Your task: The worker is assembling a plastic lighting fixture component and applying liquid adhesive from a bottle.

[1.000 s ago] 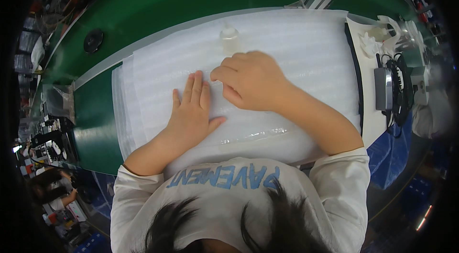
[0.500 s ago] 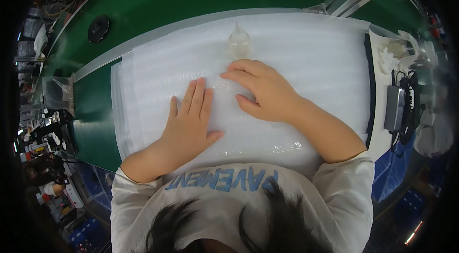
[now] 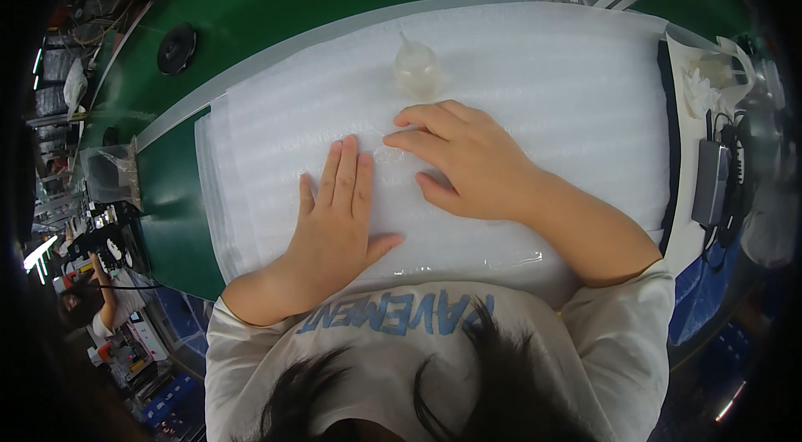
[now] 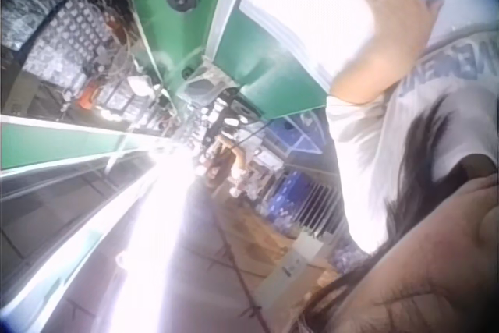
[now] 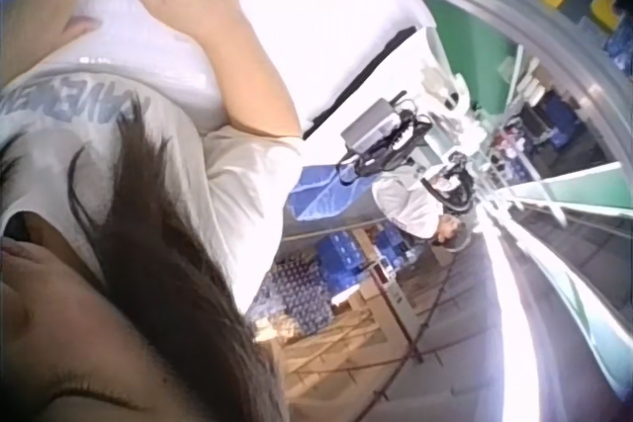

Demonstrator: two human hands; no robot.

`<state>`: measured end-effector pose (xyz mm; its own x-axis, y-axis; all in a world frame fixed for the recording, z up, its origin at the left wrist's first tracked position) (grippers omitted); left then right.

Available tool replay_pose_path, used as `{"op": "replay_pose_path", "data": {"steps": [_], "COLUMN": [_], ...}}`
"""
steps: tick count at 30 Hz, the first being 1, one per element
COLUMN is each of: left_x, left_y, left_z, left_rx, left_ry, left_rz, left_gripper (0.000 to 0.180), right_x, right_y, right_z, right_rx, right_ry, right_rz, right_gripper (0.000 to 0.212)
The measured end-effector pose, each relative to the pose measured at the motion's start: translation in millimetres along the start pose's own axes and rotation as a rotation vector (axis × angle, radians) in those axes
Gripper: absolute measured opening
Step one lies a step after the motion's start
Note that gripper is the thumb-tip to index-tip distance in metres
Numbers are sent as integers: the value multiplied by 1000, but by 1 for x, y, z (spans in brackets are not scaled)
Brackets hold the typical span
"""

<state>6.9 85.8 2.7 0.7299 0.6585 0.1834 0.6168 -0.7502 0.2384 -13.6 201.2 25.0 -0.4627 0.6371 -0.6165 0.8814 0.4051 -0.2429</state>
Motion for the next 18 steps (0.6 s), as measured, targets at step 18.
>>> {"op": "replay_pose_path", "data": {"steps": [18], "left_x": [9], "left_y": [-4], "left_z": [-1], "left_rx": [168], "left_ry": [-151], "left_rz": [-42], "left_gripper": [105], "right_x": [1], "right_y": [3], "right_z": [-2], "right_rx": [45], "right_ry": [-30], "right_rz": [-12], "right_gripper": [43]}}
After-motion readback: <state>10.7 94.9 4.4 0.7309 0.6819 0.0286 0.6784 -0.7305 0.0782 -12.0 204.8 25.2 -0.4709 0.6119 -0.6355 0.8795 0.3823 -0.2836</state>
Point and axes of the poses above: each hand's wrist, its own y-axis away from the middle knuckle, its own z-axis out of the palm, x = y × z, the point moved 10 cm from there along -y, towards the middle knuckle
